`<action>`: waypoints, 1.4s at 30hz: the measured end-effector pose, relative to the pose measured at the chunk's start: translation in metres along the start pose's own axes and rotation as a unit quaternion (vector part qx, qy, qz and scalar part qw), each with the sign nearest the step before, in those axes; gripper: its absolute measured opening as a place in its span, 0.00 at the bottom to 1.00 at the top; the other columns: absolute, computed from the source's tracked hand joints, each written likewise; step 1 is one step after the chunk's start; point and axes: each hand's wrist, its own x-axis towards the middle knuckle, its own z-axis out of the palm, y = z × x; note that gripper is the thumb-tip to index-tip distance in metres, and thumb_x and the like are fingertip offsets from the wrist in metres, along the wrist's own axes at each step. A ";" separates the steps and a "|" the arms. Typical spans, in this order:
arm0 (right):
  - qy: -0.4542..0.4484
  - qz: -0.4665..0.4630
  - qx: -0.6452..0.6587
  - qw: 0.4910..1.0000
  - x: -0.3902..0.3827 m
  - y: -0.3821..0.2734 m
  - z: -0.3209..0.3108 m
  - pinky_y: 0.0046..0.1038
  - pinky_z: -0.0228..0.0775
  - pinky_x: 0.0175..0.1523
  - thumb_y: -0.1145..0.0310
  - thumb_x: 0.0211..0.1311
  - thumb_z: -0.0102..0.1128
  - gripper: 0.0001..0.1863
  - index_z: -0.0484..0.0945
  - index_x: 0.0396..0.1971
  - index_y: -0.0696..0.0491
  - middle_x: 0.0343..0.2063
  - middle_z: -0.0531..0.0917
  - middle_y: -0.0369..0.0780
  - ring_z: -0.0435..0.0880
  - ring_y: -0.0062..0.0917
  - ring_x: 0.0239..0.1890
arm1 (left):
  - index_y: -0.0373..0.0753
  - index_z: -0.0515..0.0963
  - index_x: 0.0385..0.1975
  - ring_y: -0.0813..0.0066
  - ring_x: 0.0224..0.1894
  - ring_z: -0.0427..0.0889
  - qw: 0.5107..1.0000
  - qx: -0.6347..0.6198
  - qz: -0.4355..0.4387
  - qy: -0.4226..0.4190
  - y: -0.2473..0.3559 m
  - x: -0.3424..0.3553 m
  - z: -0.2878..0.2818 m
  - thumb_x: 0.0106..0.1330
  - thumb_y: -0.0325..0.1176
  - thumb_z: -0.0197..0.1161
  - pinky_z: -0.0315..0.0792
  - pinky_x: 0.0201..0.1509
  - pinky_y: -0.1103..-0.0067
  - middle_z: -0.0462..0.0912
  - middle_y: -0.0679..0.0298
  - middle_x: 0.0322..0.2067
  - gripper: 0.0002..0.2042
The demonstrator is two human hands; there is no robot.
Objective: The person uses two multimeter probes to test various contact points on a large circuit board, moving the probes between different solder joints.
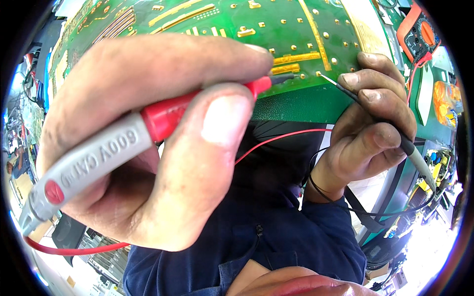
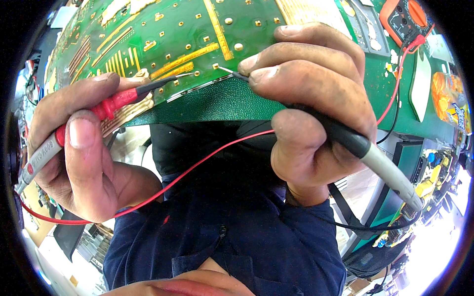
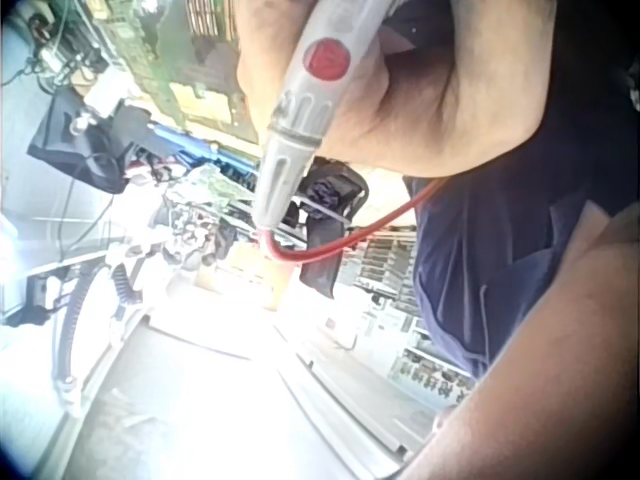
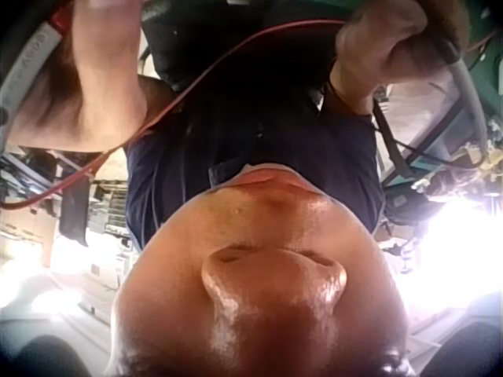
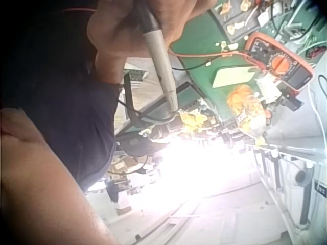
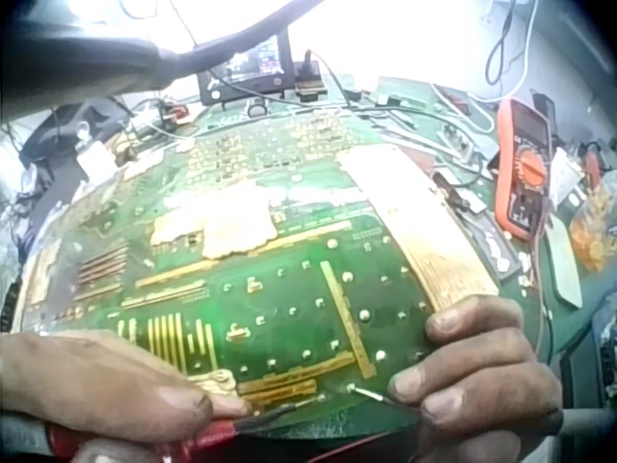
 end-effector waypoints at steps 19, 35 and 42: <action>-0.001 0.013 -0.006 1.000 0.003 -0.003 0.000 0.43 0.66 0.55 0.52 0.71 0.38 0.24 0.73 0.36 0.60 0.26 0.81 0.48 0.81 0.34 0.36 | 0.24 0.77 0.33 0.58 0.28 0.84 1.000 -0.015 -0.003 0.005 0.004 -0.001 0.001 0.58 0.30 0.55 0.80 0.37 0.73 0.81 0.46 0.27 0.12; 0.012 0.058 0.006 0.998 0.001 -0.009 0.002 0.43 0.66 0.54 0.52 0.70 0.43 0.23 0.75 0.34 0.60 0.26 0.81 0.48 0.79 0.37 0.38 | 0.27 0.80 0.30 0.66 0.30 0.83 0.998 0.000 -0.016 -0.069 0.015 0.012 -0.001 0.53 0.25 0.58 0.76 0.40 0.77 0.83 0.49 0.30 0.09; 0.044 0.042 0.023 0.998 0.003 -0.008 0.004 0.42 0.66 0.53 0.51 0.68 0.46 0.24 0.75 0.32 0.60 0.25 0.82 0.48 0.79 0.36 0.35 | 0.27 0.80 0.31 0.63 0.29 0.83 0.994 -0.044 0.043 -0.090 -0.011 0.011 -0.017 0.54 0.25 0.60 0.76 0.39 0.76 0.83 0.49 0.30 0.08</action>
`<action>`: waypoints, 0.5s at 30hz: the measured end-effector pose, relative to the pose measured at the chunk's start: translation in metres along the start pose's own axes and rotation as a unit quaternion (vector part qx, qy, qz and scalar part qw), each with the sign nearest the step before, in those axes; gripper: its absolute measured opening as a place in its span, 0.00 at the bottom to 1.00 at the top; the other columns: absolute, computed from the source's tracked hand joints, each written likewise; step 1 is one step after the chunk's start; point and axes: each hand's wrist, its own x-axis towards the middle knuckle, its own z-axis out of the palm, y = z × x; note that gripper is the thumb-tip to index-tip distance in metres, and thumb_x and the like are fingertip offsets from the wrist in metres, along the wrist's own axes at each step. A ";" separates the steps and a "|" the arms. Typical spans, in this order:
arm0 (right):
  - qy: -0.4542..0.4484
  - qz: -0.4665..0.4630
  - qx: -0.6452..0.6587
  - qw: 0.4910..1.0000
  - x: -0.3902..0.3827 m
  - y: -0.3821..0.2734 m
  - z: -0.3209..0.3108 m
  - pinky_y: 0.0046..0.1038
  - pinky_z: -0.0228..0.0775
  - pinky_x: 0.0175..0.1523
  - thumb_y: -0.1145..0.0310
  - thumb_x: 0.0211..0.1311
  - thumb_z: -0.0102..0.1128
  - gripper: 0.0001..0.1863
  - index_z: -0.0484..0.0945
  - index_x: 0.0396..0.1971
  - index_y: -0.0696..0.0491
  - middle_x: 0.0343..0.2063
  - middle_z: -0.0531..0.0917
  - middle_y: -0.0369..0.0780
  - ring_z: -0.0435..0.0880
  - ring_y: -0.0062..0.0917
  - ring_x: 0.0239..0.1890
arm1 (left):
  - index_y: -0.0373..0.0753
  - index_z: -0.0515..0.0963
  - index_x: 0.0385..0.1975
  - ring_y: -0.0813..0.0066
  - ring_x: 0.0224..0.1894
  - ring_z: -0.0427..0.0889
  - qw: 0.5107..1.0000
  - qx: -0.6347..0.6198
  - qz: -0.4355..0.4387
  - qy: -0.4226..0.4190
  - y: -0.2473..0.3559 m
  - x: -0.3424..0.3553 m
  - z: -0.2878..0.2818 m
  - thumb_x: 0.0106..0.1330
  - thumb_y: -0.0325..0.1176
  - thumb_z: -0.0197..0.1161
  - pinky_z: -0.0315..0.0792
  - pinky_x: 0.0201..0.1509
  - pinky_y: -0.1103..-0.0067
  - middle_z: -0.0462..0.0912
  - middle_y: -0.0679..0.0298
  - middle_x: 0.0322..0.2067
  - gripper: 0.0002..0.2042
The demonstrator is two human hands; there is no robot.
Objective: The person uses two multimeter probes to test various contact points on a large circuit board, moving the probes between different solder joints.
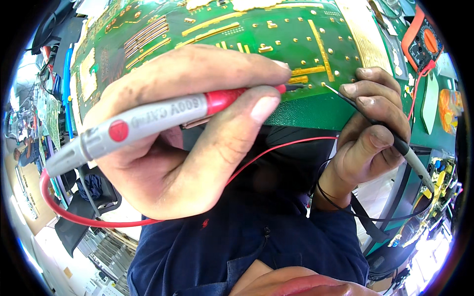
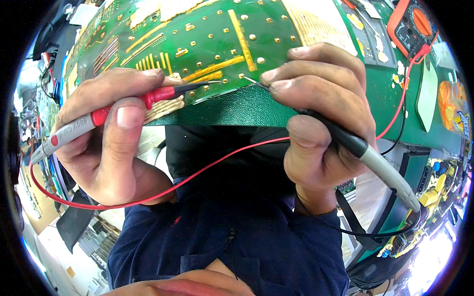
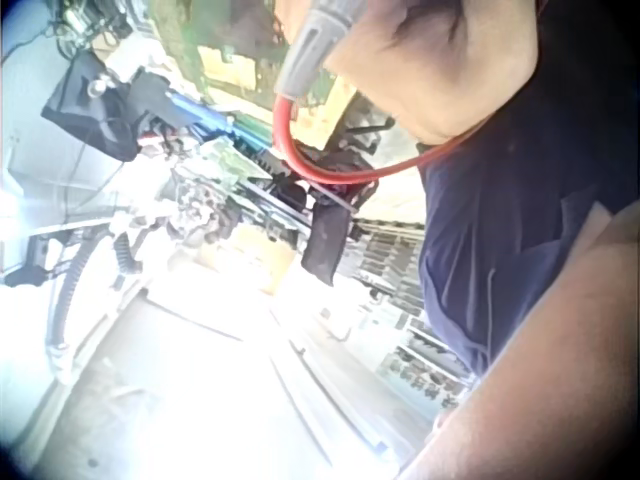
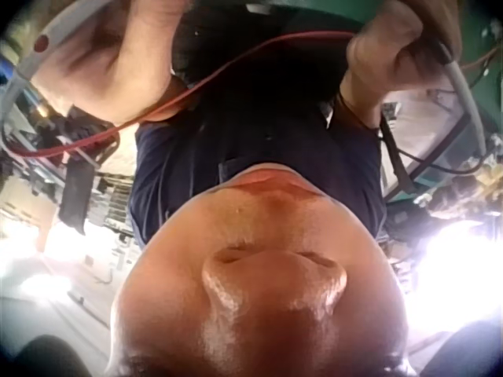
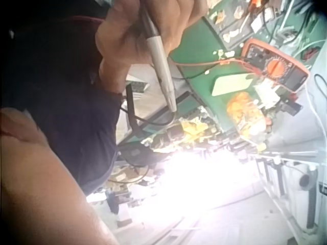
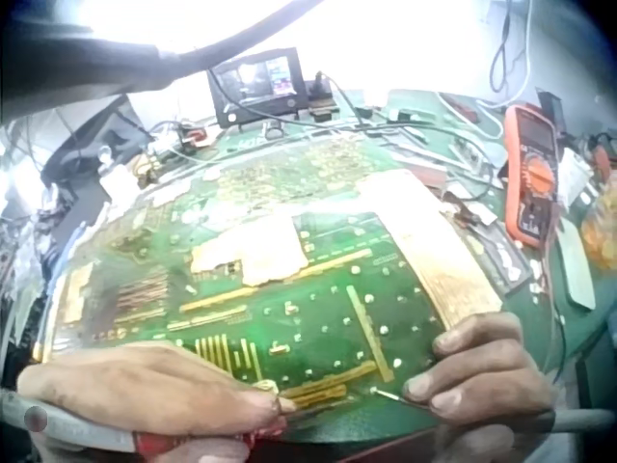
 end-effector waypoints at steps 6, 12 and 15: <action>0.004 -0.014 0.018 1.000 -0.002 0.005 0.005 0.41 0.66 0.52 0.50 0.67 0.47 0.24 0.75 0.31 0.60 0.24 0.82 0.47 0.79 0.35 0.34 | 0.26 0.79 0.33 0.61 0.30 0.83 1.000 0.006 -0.013 0.011 0.017 0.005 0.019 0.55 0.25 0.59 0.76 0.39 0.76 0.82 0.47 0.29 0.09; 0.007 -0.011 0.009 1.000 -0.003 0.003 -0.001 0.39 0.67 0.51 0.50 0.67 0.48 0.23 0.75 0.31 0.58 0.26 0.82 0.46 0.78 0.35 0.36 | 0.25 0.78 0.32 0.62 0.30 0.82 0.998 0.001 -0.032 -0.054 0.014 0.011 0.007 0.54 0.23 0.58 0.75 0.39 0.76 0.81 0.47 0.28 0.09; 0.002 -0.015 0.025 1.000 -0.002 0.006 -0.006 0.36 0.68 0.49 0.50 0.65 0.50 0.21 0.76 0.31 0.57 0.26 0.83 0.44 0.78 0.35 0.37 | 0.25 0.78 0.32 0.62 0.31 0.80 0.998 -0.005 -0.045 -0.034 0.019 0.008 0.014 0.53 0.21 0.57 0.73 0.38 0.76 0.80 0.47 0.28 0.08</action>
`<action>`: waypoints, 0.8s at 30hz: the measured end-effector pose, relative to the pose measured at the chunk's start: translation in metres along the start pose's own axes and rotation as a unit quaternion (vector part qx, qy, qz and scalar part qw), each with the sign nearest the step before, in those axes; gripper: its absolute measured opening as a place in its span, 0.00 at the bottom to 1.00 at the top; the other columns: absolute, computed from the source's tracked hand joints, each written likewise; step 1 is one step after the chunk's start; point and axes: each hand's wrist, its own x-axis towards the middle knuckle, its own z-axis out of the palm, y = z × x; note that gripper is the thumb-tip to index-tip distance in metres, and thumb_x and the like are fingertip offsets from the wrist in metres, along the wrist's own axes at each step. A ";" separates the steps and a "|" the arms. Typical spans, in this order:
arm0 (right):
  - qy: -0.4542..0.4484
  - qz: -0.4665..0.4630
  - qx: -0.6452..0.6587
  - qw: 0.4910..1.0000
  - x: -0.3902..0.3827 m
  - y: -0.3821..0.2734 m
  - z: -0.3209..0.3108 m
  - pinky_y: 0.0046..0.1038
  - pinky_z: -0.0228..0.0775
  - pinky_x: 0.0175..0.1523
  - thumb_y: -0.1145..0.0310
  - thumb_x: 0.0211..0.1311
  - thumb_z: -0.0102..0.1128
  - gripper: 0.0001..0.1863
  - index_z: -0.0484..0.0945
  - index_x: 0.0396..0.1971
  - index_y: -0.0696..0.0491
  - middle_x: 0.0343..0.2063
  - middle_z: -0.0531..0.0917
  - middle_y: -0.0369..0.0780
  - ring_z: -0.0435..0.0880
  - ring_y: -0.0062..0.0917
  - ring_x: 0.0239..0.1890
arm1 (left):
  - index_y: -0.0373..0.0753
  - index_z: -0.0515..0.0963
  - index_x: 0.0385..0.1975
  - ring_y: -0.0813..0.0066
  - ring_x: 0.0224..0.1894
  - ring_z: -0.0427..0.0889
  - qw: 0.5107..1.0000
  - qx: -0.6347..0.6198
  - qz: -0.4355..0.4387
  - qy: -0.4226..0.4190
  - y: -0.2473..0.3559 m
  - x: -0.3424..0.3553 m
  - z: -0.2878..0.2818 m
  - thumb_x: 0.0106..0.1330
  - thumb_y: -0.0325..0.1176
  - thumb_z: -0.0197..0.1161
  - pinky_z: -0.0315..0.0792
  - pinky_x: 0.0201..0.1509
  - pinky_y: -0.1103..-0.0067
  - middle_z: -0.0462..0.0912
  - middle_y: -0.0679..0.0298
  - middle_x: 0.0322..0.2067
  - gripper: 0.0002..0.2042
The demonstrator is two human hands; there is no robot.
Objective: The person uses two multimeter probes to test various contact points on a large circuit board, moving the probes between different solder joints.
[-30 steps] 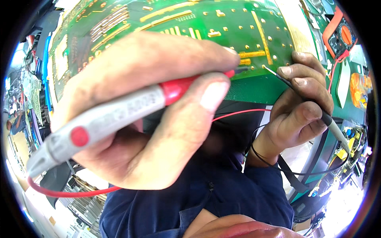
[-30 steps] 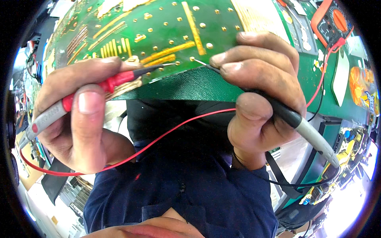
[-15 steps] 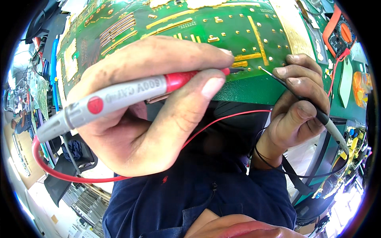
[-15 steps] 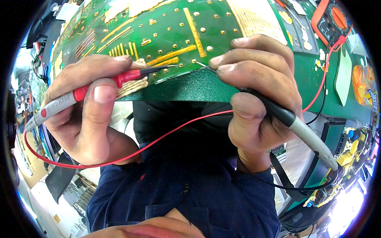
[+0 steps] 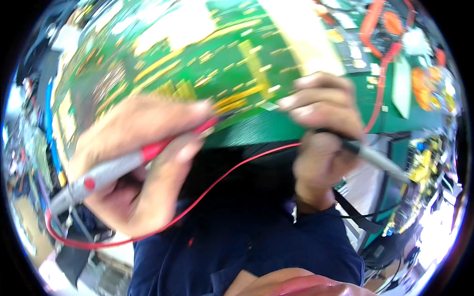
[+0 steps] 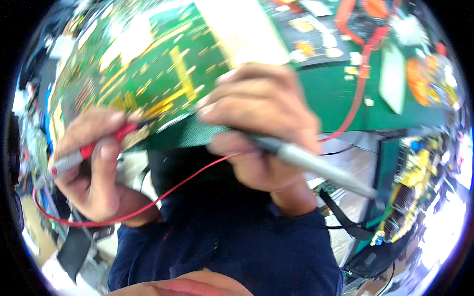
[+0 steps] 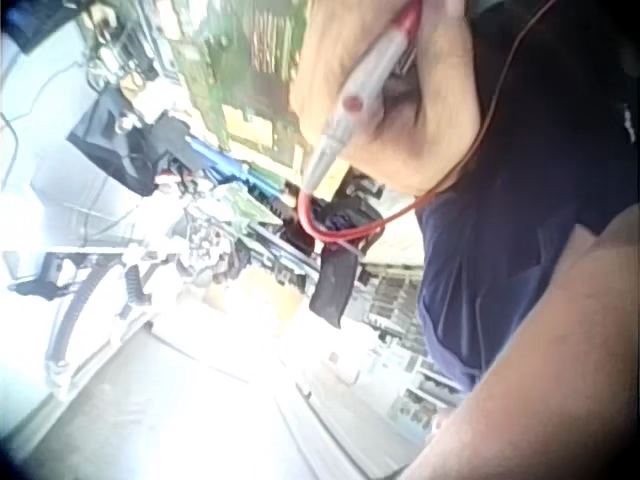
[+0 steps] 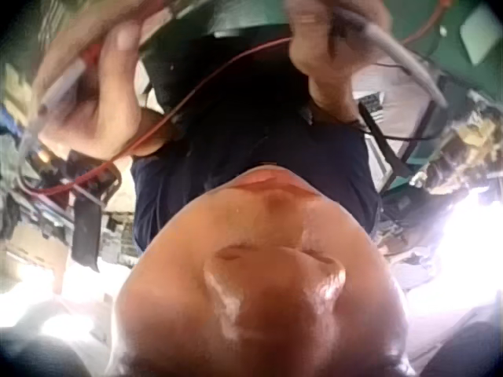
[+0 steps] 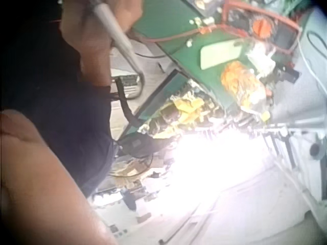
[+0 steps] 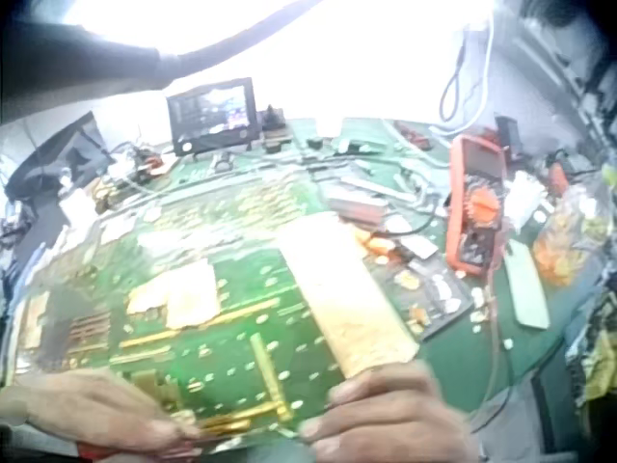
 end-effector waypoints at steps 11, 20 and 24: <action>0.002 0.030 0.013 0.999 0.003 -0.007 -0.005 0.31 0.70 0.46 0.54 0.62 0.57 0.17 0.79 0.30 0.56 0.27 0.84 0.40 0.78 0.32 0.38 | 0.26 0.77 0.32 0.65 0.31 0.79 1.000 -0.011 0.006 -0.007 0.003 0.003 0.001 0.53 0.19 0.61 0.72 0.37 0.77 0.80 0.50 0.28 0.07; 0.016 0.042 0.020 0.999 0.004 -0.007 0.006 0.32 0.69 0.46 0.53 0.63 0.55 0.20 0.78 0.26 0.57 0.24 0.83 0.41 0.78 0.32 0.36 | 0.26 0.79 0.30 0.65 0.26 0.80 1.000 -0.009 0.020 0.013 -0.001 0.004 0.001 0.45 0.17 0.62 0.72 0.32 0.80 0.82 0.50 0.25 0.10; 0.042 0.020 0.053 0.998 0.000 0.001 0.010 0.30 0.69 0.46 0.66 0.53 0.64 0.09 0.80 0.26 0.57 0.26 0.83 0.39 0.79 0.33 0.36 | 0.25 0.76 0.32 0.61 0.32 0.81 1.000 0.001 0.015 -0.008 0.001 -0.004 -0.002 0.56 0.20 0.58 0.75 0.39 0.74 0.79 0.50 0.30 0.06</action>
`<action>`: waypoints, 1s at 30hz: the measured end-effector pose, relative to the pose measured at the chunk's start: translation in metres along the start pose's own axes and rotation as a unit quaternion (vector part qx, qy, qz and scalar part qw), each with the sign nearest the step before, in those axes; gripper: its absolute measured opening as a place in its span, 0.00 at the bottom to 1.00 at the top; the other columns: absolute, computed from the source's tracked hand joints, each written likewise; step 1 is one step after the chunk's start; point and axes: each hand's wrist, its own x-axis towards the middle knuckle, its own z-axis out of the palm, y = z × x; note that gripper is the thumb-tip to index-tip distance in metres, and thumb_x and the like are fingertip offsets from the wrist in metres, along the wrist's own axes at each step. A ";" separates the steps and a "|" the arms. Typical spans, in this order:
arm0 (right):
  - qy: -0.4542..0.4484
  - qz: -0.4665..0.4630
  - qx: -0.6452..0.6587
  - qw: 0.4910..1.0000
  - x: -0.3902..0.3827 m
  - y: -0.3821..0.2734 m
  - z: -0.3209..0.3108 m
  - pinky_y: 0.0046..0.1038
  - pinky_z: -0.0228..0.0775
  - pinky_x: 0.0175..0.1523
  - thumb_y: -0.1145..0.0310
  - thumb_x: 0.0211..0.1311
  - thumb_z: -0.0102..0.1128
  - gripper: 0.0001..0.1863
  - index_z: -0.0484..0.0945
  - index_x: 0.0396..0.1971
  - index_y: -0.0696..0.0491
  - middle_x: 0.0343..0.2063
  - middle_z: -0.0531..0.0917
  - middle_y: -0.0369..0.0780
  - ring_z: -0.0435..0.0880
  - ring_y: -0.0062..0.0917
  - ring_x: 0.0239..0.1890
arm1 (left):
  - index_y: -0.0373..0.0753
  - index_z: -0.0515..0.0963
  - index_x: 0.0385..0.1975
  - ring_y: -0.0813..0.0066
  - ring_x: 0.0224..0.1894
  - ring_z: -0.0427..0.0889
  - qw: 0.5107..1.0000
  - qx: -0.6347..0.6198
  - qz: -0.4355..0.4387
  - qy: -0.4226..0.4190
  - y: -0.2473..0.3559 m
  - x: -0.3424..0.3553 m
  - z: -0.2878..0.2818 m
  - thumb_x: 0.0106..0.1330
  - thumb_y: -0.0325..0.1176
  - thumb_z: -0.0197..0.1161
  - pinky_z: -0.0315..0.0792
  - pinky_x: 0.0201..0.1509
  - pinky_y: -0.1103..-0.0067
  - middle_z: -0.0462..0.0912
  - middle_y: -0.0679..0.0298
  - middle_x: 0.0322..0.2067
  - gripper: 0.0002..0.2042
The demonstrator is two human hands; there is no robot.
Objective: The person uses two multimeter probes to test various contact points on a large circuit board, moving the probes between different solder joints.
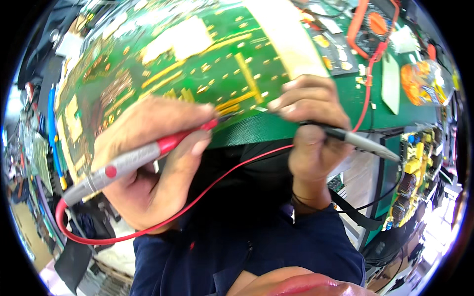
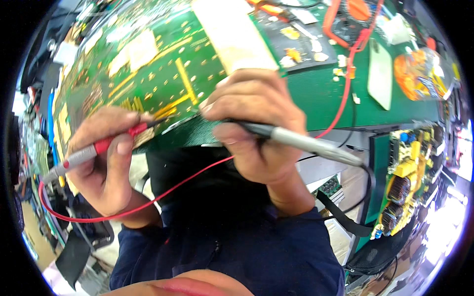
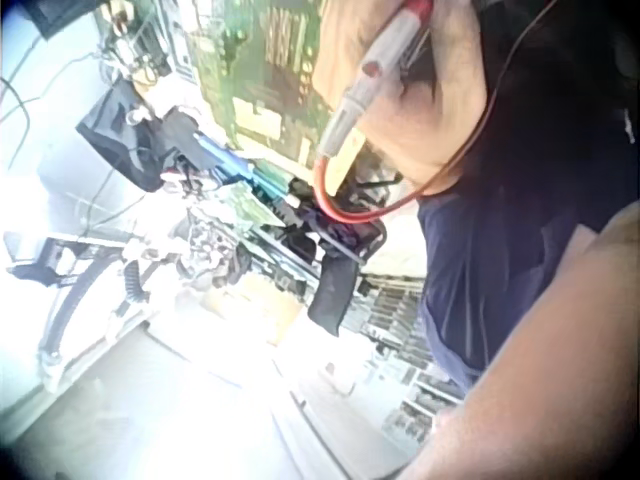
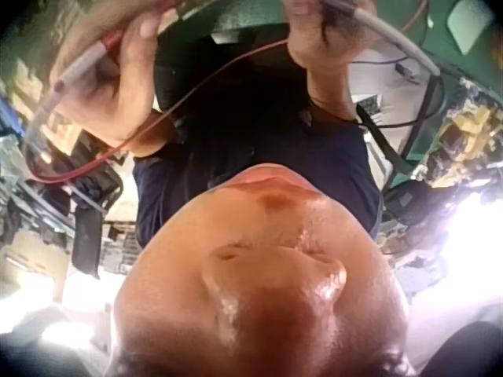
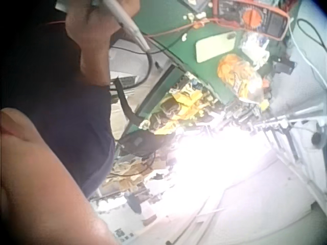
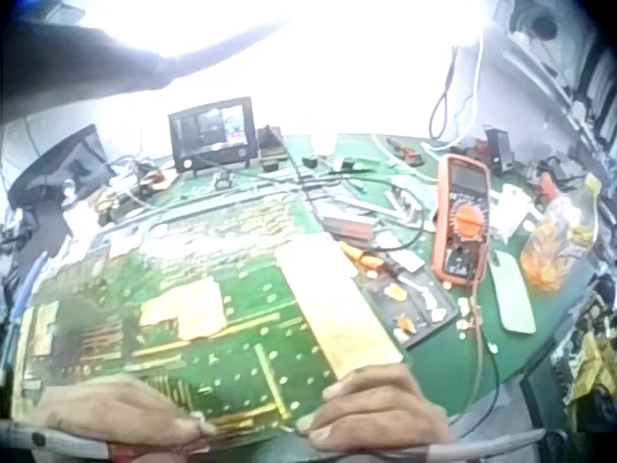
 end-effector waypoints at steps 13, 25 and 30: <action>-0.049 -0.051 -0.048 0.996 0.001 0.000 -0.003 0.38 0.69 0.49 0.52 0.67 0.48 0.22 0.74 0.30 0.59 0.24 0.82 0.46 0.78 0.34 0.34 | 0.24 0.77 0.33 0.58 0.30 0.83 0.995 0.029 0.016 0.092 -0.009 -0.007 0.008 0.58 0.30 0.60 0.78 0.39 0.74 0.80 0.47 0.30 0.12; -0.091 -0.060 -0.104 0.989 0.005 -0.003 -0.008 0.38 0.69 0.47 0.50 0.69 0.44 0.23 0.73 0.30 0.57 0.23 0.81 0.45 0.79 0.29 0.29 | 0.25 0.77 0.33 0.59 0.29 0.83 0.998 0.028 0.040 0.032 -0.015 0.000 -0.004 0.57 0.29 0.58 0.77 0.37 0.73 0.81 0.46 0.28 0.11; -0.094 -0.061 -0.101 0.989 0.005 -0.003 -0.008 0.38 0.69 0.47 0.49 0.68 0.44 0.23 0.73 0.31 0.57 0.23 0.81 0.45 0.79 0.29 0.29 | 0.24 0.77 0.34 0.59 0.29 0.83 0.999 0.009 0.034 0.036 -0.016 -0.001 -0.003 0.57 0.27 0.58 0.77 0.37 0.73 0.81 0.45 0.28 0.11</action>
